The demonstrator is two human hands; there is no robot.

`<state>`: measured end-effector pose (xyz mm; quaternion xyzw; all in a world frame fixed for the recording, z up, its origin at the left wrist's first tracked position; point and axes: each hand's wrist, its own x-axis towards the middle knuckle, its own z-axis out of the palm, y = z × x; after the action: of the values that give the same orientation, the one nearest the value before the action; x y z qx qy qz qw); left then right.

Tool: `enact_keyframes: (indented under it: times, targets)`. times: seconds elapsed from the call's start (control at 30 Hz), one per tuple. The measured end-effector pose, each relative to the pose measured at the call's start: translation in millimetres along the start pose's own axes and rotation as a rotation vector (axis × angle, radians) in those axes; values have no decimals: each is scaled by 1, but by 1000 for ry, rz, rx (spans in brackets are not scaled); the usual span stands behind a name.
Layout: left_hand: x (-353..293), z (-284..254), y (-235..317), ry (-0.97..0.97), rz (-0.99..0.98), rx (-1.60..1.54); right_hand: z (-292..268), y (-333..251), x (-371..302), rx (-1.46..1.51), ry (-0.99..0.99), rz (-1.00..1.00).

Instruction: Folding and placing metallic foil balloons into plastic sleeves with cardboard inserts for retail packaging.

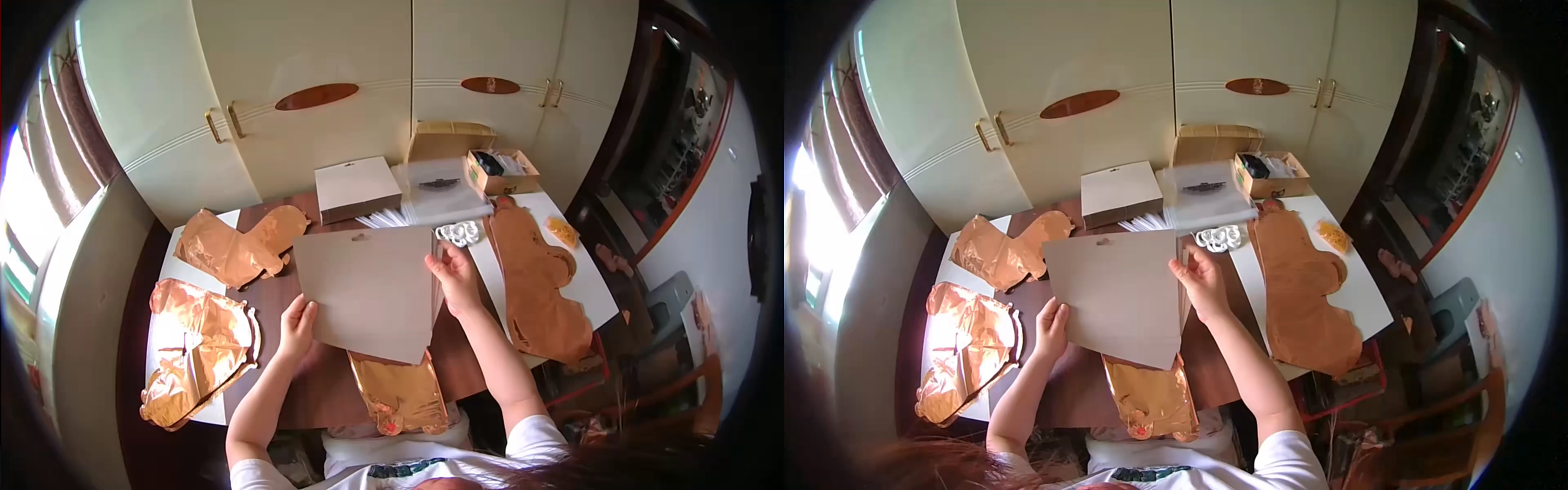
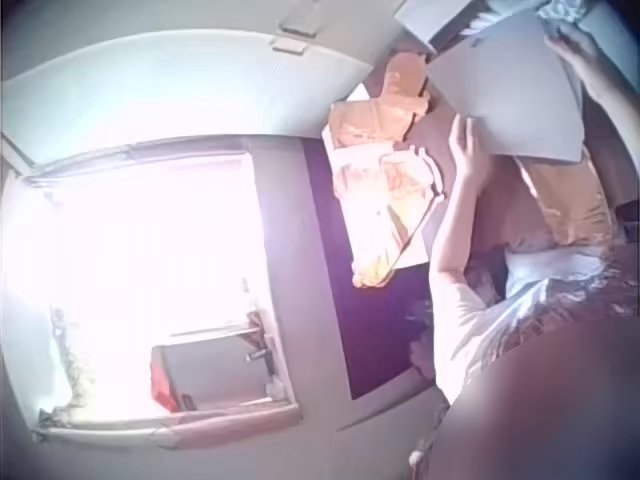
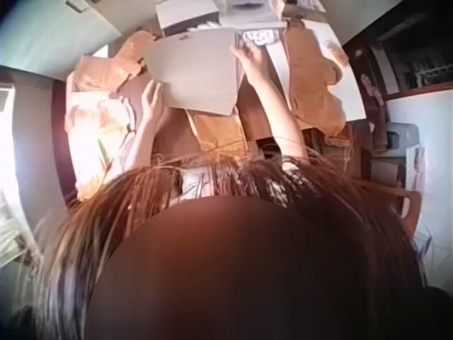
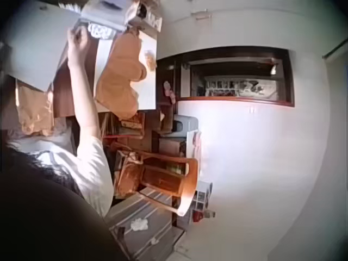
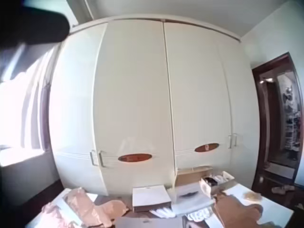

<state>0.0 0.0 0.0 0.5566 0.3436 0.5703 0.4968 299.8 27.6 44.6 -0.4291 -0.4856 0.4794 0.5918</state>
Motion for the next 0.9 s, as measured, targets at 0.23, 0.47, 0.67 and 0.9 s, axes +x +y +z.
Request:
enact_keyframes:
  times: [0.23, 0.47, 0.67, 0.9]
  targets:
    - [-1, 10, 9, -13, 5, 33, 2, -8, 1, 302, 11, -165]
    - [1, 4, 1, 48, -2, -18, 12, -9, 4, 274, 26, -62]
    - [7, -4, -1, 228, 26, -214, 1, -15, -3, 294, -419, 321]
    - [9, -9, -5, 261, 56, -220, 13, -3, -6, 126, -259, 160]
